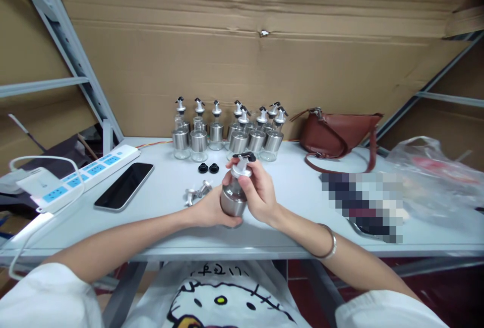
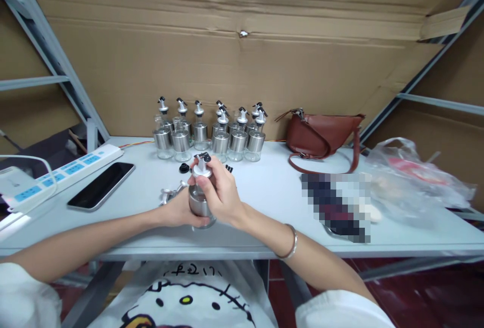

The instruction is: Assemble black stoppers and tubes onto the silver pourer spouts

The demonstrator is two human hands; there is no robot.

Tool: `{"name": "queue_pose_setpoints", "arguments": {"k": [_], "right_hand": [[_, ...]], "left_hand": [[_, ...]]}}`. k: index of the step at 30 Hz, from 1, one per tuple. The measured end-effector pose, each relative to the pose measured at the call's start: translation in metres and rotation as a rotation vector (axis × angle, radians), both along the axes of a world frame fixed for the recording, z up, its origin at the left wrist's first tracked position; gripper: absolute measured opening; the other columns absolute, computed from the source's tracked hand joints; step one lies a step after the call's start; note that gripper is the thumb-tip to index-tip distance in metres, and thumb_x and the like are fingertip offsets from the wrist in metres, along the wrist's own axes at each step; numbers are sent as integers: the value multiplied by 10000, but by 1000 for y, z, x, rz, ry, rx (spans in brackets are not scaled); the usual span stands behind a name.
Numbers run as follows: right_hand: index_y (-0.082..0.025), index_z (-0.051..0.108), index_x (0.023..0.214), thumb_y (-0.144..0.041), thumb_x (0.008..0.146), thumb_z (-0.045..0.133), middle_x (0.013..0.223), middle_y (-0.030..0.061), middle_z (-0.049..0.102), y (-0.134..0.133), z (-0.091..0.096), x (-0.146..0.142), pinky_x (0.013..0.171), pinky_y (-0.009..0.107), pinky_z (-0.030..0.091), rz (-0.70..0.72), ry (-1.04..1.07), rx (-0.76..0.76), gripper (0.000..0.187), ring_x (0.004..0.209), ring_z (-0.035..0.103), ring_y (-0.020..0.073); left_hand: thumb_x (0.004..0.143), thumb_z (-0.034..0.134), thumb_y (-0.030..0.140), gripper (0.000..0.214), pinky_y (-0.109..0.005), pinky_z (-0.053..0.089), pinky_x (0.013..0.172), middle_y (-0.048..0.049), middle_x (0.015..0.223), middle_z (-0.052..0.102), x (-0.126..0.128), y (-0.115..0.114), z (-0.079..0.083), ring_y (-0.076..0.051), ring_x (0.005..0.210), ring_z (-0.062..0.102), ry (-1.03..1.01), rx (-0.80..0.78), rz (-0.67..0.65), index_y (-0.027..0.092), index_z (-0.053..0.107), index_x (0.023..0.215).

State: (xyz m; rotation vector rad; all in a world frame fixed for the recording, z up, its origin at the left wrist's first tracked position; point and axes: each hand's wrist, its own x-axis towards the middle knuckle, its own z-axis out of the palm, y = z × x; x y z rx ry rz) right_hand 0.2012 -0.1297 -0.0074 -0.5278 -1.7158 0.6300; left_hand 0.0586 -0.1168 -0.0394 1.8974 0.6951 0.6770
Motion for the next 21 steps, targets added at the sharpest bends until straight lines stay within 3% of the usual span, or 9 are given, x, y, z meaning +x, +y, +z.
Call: {"name": "queue_pose_setpoints", "arguments": {"k": [4, 10, 15, 21], "right_hand": [[-234, 451, 1064, -446, 933, 405, 747, 22, 616, -3, -1, -2, 618, 329, 503, -28, 34, -22, 253, 686, 626, 169], [-235, 432, 1017, -489, 917, 419, 730, 3, 632, -4, 0, -5, 608, 313, 507, -3, 85, -100, 273, 662, 631, 155], [-248, 401, 985, -503, 918, 406, 670, -24, 592, -4, 4, -7, 563, 298, 492, 28, 109, -145, 264, 614, 613, 145], [-248, 415, 950, -503, 916, 413, 637, -30, 573, -3, 9, -6, 528, 285, 473, 56, 137, -187, 257, 556, 586, 133]], "left_hand": [[621, 701, 161, 549, -360, 497, 776, -68, 1013, 613, 0, 2, -1, -217, 915, 590, -64, -71, -41, 146, 470, 1119], [608, 698, 139, 576, -383, 475, 854, -66, 1064, 599, -2, 3, 1, -223, 997, 568, -47, -50, -56, 164, 473, 1138], [605, 714, 152, 605, -357, 496, 764, -44, 978, 589, -1, 2, 1, -201, 884, 574, -40, -45, -42, 169, 459, 1153], [602, 732, 168, 638, -401, 479, 848, -53, 1022, 582, -1, 2, 1, -234, 986, 551, -46, -22, -49, 171, 457, 1178]]}}
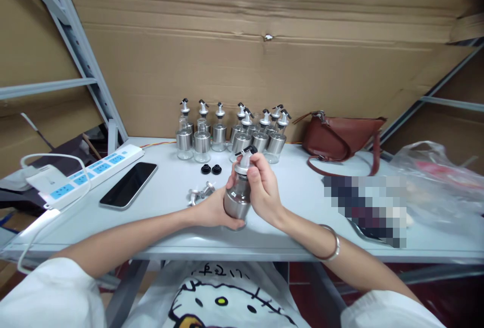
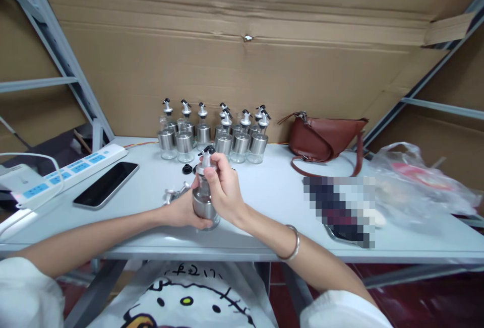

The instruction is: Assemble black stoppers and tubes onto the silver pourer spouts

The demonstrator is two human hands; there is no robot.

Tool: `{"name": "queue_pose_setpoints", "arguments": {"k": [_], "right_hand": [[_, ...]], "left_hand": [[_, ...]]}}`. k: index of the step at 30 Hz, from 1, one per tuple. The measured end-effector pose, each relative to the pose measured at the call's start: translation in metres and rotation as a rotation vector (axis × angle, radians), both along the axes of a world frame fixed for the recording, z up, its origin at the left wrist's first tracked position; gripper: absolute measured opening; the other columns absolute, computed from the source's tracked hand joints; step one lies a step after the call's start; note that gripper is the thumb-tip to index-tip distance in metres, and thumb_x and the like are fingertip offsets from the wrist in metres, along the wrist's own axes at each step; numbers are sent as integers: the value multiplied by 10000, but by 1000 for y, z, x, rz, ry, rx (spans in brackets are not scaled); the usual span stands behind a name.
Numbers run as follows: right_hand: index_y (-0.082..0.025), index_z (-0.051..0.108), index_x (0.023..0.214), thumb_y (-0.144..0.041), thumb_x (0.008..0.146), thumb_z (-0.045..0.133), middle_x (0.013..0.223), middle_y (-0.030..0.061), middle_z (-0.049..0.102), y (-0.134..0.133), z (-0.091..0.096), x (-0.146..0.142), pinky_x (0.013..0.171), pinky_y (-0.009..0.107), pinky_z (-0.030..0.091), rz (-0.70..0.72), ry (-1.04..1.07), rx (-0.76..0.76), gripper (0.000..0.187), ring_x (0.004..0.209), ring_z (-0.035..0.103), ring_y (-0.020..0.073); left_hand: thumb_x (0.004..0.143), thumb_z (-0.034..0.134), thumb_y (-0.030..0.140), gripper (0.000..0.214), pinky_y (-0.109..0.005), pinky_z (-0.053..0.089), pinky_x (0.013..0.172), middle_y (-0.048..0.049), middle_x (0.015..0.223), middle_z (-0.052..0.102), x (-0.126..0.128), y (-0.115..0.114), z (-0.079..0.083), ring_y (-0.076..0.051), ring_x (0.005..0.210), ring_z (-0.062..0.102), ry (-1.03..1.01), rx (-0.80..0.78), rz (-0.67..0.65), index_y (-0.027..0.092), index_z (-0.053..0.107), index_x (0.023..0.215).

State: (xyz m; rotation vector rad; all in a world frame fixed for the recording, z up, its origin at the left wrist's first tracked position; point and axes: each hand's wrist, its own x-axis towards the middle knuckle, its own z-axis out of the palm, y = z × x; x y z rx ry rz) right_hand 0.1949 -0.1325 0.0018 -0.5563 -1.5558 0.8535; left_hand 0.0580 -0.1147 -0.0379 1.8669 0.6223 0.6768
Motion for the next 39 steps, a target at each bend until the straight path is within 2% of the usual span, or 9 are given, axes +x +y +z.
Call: {"name": "queue_pose_setpoints", "arguments": {"k": [4, 10, 17, 21, 25, 28, 31, 34, 39], "right_hand": [[-244, 428, 927, -522, 913, 405, 621, -25, 573, -1, 2, -1, 514, 287, 475, -9, 10, -37, 279, 555, 593, 144], [-244, 443, 908, -582, 885, 412, 645, -12, 588, -1, 8, -3, 493, 288, 493, 0, 72, -89, 340, 585, 619, 159], [-245, 406, 821, -684, 819, 411, 684, -11, 604, 4, 17, -3, 383, 258, 445, 14, 273, -402, 439, 511, 629, 164], [-214, 477, 849, -693, 796, 433, 797, 36, 634, 10, 17, 1, 503, 290, 519, -57, 336, -365, 484, 640, 656, 179], [-215, 539, 838, -629, 789, 511, 859, 36, 596, 24, 17, 14, 589, 297, 536, -225, 407, -229, 419, 755, 612, 170], [-222, 532, 802, -550, 764, 594, 786, -3, 546, 36, 19, 27, 569, 270, 507, -322, 466, -192, 336, 724, 565, 146], [-224, 487, 787, -506, 727, 642, 764, -33, 523, 47, 21, 38, 543, 248, 474, -372, 519, -201, 327, 660, 545, 119], [-227, 439, 796, -485, 687, 671, 731, -52, 497, 55, 24, 48, 485, 216, 420, -410, 575, -233, 363, 599, 529, 101], [-231, 408, 822, -480, 705, 633, 709, -59, 469, 60, 28, 60, 472, 199, 379, -457, 636, -199, 356, 572, 513, 90]], "left_hand": [[599, 732, 182, 597, -404, 467, 869, -50, 1042, 578, -1, 0, -1, -238, 1006, 545, 1, 1, 5, 182, 470, 1136], [597, 723, 218, 508, -355, 471, 782, -33, 931, 579, -1, -1, -2, -199, 863, 553, 43, -59, 32, 156, 493, 1046], [601, 733, 253, 596, -400, 434, 887, -86, 1042, 575, 1, -4, 3, -241, 974, 549, 6, -97, -20, 142, 455, 1117], [582, 793, 330, 810, -447, 360, 1002, -143, 1253, 468, -1, -3, -6, -301, 1173, 461, -53, -46, -11, 174, 348, 1241], [577, 812, 393, 996, -477, 253, 1085, -162, 1377, 286, -2, -6, -10, -322, 1311, 304, -145, 95, 102, 240, 155, 1309], [751, 683, 400, 769, -467, 277, 1066, -118, 1385, 271, -1, -9, 4, -285, 1322, 287, -244, 301, 182, 316, 152, 1301], [873, 543, 334, 512, -408, 364, 995, -63, 1321, 404, -1, -10, 28, -228, 1218, 422, -232, 503, 151, 356, 255, 1295], [928, 444, 280, 315, -349, 424, 911, -32, 1114, 575, 0, -8, 47, -169, 1009, 559, -138, 527, 102, 311, 389, 1236], [902, 476, 286, 113, -293, 454, 763, -28, 932, 611, 4, 3, 71, -145, 835, 583, -129, 492, 226, 202, 479, 976]]}}
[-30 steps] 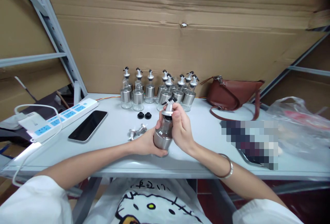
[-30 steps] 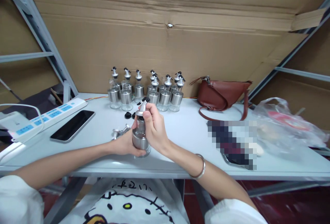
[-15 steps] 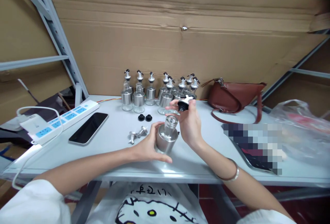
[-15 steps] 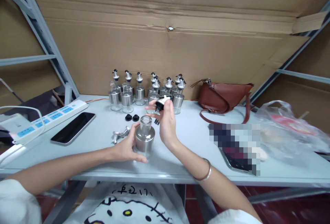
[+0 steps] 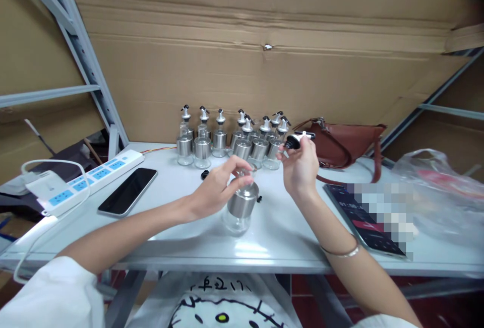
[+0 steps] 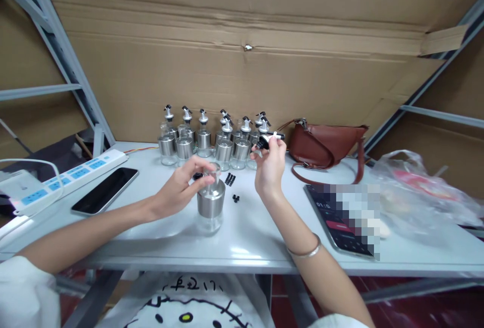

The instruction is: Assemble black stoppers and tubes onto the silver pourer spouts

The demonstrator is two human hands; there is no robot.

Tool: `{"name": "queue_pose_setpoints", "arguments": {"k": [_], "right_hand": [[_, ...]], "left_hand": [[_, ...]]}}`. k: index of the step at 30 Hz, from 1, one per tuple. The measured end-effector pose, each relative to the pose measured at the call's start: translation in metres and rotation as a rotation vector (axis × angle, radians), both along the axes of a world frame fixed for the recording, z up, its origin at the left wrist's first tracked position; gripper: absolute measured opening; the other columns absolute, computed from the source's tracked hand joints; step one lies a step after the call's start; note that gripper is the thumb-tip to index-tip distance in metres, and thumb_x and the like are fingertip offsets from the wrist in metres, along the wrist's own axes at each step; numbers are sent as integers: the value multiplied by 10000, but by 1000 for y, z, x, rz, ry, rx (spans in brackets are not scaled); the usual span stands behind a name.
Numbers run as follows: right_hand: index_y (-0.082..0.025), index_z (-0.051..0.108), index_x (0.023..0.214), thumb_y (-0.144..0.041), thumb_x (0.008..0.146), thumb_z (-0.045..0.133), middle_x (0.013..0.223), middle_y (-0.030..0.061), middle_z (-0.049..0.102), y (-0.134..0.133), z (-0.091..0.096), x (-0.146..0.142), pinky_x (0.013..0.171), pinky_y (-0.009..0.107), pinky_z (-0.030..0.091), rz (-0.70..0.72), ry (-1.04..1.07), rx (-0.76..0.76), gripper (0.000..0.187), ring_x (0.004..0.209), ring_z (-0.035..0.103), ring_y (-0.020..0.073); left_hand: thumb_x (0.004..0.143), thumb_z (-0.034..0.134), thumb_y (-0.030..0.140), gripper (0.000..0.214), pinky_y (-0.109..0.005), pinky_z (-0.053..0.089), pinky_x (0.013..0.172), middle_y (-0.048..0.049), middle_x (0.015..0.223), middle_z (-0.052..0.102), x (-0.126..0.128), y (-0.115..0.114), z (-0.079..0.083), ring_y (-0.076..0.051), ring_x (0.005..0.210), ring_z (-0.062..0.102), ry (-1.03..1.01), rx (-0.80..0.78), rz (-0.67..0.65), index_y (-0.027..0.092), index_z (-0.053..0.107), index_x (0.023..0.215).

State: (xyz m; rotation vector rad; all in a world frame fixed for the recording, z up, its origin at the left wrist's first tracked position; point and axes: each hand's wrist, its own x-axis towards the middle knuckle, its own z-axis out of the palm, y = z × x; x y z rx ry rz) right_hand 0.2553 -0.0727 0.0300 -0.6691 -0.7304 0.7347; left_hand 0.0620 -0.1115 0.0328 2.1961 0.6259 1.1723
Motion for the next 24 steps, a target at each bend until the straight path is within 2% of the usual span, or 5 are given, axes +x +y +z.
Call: {"name": "queue_pose_setpoints", "arguments": {"k": [5, 9, 15, 20, 24], "right_hand": [[-241, 383, 834, -488, 753, 581, 681, -67, 415, 4, 1, 6, 476, 202, 371, -108, -27, 28, 327, 570, 503, 93], [-244, 376, 845, -511, 746, 584, 741, -49, 434, 6, 0, 7, 476, 209, 374, -133, -65, 45, 353, 591, 498, 96], [-246, 357, 844, -541, 747, 574, 794, -37, 413, 5, -5, 1, 502, 225, 393, -131, -143, 46, 379, 603, 496, 92], [-236, 367, 825, -561, 732, 591, 794, -40, 384, 3, -11, -7, 535, 240, 428, -51, -214, 61, 405, 607, 485, 88], [-223, 432, 804, -526, 757, 590, 821, -26, 423, 1, -14, -11, 529, 217, 423, 24, -349, 54, 344, 654, 461, 95]], "left_hand": [[903, 425, 240, 64, -303, 419, 741, -27, 860, 580, -1, 34, 33, -146, 800, 555, 50, -3, 179, 185, 424, 937], [895, 400, 173, 23, -314, 402, 785, -44, 900, 570, -2, 74, 43, -153, 838, 543, 106, 28, 352, 182, 398, 915], [887, 391, 124, 70, -320, 402, 850, -85, 978, 562, 7, 115, 23, -170, 915, 546, 144, 14, 519, 170, 381, 939], [874, 392, 99, 94, -339, 415, 858, -109, 995, 554, 14, 130, 5, -192, 918, 560, 169, -20, 537, 156, 395, 948], [889, 375, 120, 100, -355, 414, 877, -133, 1009, 544, 13, 138, -3, -203, 941, 560, 159, -29, 536, 135, 392, 986]]}}
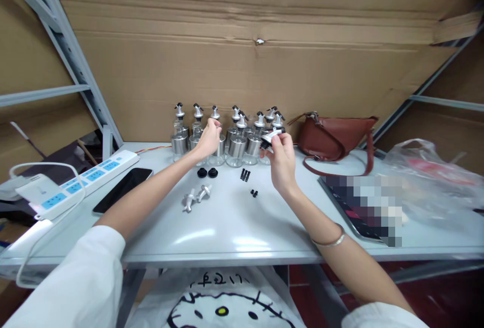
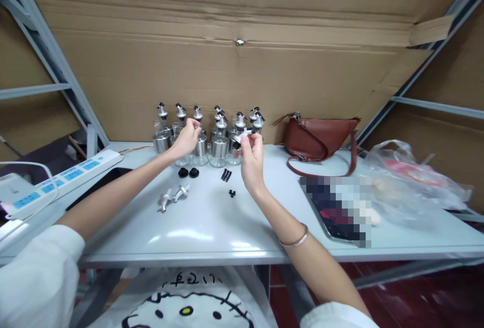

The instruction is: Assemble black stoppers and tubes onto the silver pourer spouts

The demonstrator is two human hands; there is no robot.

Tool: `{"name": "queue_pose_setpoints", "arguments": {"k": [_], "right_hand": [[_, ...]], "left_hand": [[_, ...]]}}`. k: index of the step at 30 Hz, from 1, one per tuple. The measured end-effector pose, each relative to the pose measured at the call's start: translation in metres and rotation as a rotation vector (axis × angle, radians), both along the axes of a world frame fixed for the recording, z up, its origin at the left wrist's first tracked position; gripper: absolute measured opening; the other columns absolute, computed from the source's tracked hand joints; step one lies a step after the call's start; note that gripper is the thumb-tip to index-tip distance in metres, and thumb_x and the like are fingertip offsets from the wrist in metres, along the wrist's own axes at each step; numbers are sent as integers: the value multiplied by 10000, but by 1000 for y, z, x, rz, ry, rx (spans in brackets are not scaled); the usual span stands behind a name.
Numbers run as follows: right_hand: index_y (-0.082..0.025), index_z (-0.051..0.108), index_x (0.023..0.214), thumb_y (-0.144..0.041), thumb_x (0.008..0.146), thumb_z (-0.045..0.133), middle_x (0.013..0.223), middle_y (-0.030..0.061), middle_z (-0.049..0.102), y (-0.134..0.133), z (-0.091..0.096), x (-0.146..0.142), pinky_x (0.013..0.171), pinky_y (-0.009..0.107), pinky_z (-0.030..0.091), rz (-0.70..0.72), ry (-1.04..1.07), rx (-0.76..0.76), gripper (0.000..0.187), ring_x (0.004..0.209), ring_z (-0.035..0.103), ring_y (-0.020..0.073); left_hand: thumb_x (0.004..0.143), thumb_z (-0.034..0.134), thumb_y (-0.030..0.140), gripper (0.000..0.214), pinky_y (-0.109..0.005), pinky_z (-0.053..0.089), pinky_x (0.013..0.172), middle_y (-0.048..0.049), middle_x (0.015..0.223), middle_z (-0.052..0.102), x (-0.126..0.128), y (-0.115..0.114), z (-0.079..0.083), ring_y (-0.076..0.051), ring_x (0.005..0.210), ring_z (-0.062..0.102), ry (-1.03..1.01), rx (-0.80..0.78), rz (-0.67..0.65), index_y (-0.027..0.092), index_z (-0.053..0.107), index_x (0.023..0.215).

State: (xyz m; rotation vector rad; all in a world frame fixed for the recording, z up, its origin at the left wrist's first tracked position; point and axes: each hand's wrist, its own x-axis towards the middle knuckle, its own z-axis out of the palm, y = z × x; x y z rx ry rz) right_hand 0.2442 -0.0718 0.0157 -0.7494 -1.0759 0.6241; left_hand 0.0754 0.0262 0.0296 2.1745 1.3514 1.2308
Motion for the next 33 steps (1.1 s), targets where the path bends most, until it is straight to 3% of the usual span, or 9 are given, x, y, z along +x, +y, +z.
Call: {"name": "queue_pose_setpoints", "arguments": {"k": [4, 7, 11, 14, 18, 20, 27, 30, 33], "right_hand": [[-252, 495, 942, -462, 760, 620, 804, -27, 475, -2, -1, -3, 579, 230, 462, 81, -39, 4, 305, 691, 489, 114], [-305, 446, 1137, -428, 733, 664, 839, -22, 537, -6, 0, -6, 630, 270, 511, 202, -47, -18, 475, 769, 557, 143], [-250, 552, 999, -366, 713, 707, 881, -9, 592, -11, 2, -6, 703, 270, 528, 273, -155, -6, 345, 800, 582, 123], [-203, 577, 832, -294, 683, 744, 856, -5, 644, -12, 1, -7, 775, 263, 512, 326, -205, 12, 242, 798, 605, 104], [-171, 582, 745, -288, 683, 740, 844, 26, 702, -15, -2, -9, 753, 302, 534, 663, -283, -121, 206, 778, 652, 125], [-162, 608, 747, -272, 687, 735, 826, 32, 712, -18, -4, -12, 722, 301, 544, 815, -332, -193, 178, 761, 660, 129], [-152, 641, 793, -249, 729, 688, 837, 27, 685, -30, -12, -21, 454, 204, 460, 1057, -468, -298, 125, 511, 533, 61], [-160, 629, 794, -285, 767, 654, 905, 45, 663, -31, -14, -23, 607, 255, 519, 966, -640, -195, 130, 723, 613, 119], [-174, 614, 859, -306, 823, 601, 938, 63, 647, -31, -14, -23, 793, 321, 491, 681, -915, 33, 137, 889, 596, 159]], "left_hand": [[893, 370, 125, 142, -369, 400, 911, -144, 1048, 532, -2, 8, -6, -197, 979, 549, -9, 12, -30, 128, 374, 1035], [856, 421, 107, 285, -357, 375, 962, -157, 1194, 449, -2, 8, -10, -191, 1128, 477, -78, 96, -77, 153, 316, 1117], [808, 526, 179, 398, -317, 372, 954, -119, 1255, 363, -1, -23, -10, -181, 1198, 406, -316, 242, -166, 210, 283, 1121], [830, 530, 342, 361, -271, 433, 734, -52, 1065, 450, -10, -74, -14, -148, 936, 533, -592, -68, -294, 238, 281, 1071], [770, 513, 631, 509, -250, 377, 549, -51, 918, 538, -31, -135, -30, -151, 688, 574, -739, -1035, -675, 215, 377, 1029], [725, 523, 694, 591, -250, 352, 541, -63, 890, 571, -37, -148, -40, -147, 655, 573, -722, -1280, -817, 184, 442, 1013], [577, 722, 624, 637, -252, 332, 557, -28, 749, 598, -26, -148, -61, -115, 585, 516, -780, -1282, -936, 154, 532, 961], [605, 760, 475, 459, -243, 309, 540, -11, 676, 564, -24, -150, -65, -100, 567, 479, -773, -1232, -836, 142, 545, 837], [644, 737, 303, 289, -230, 245, 516, 52, 551, 444, -24, -153, -65, -58, 500, 360, -717, -1177, -757, 147, 499, 699]]}}
